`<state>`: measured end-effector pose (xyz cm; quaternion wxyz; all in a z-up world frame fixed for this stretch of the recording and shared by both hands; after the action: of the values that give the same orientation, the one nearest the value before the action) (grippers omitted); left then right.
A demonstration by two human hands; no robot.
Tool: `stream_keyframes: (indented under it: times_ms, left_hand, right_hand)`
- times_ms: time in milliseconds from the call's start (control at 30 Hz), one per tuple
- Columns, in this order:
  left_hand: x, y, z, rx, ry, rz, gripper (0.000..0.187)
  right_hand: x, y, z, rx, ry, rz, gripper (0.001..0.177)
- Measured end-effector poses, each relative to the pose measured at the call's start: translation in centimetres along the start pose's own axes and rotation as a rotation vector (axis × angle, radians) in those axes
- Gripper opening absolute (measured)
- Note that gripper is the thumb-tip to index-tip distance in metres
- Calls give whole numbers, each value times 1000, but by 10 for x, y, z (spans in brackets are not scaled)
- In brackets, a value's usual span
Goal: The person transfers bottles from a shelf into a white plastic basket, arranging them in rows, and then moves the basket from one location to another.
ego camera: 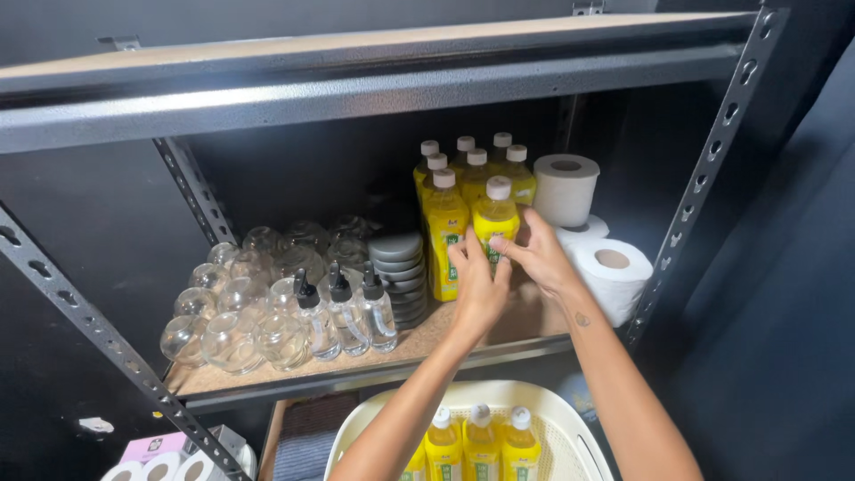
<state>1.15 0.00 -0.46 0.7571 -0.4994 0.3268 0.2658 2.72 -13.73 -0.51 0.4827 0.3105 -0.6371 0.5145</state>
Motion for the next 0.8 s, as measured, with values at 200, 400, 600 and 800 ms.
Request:
stream_keyframes:
  times_ms: [200, 400, 600, 800]
  left_hand:
    - [-13, 14, 9, -6, -42, -120, 71]
    - [-41, 42, 24, 76, -177, -254, 72]
    - [-65, 71, 42, 100, -154, -316, 72]
    - [-25, 103, 48, 315, -209, -254, 91]
  right_hand:
    - [8, 22, 4, -29, 25, 37, 66]
    - [37, 64, 14, -15, 156, 77, 64]
    - [67, 113, 23, 15, 298, 44, 63]
    - [61, 165, 25, 194, 270, -152, 63]
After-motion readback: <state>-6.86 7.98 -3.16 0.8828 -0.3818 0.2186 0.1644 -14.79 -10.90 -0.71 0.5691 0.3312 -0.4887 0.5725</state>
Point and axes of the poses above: each hand's wrist, its own y-axis away from the middle knuckle, its own z-axis out of the back of the hand, x = y × z, the point moved 1 cm from there along -y, towards the middle knuckle, and after that the axes turned 10 degrees about -z, right-handed, at the moved point
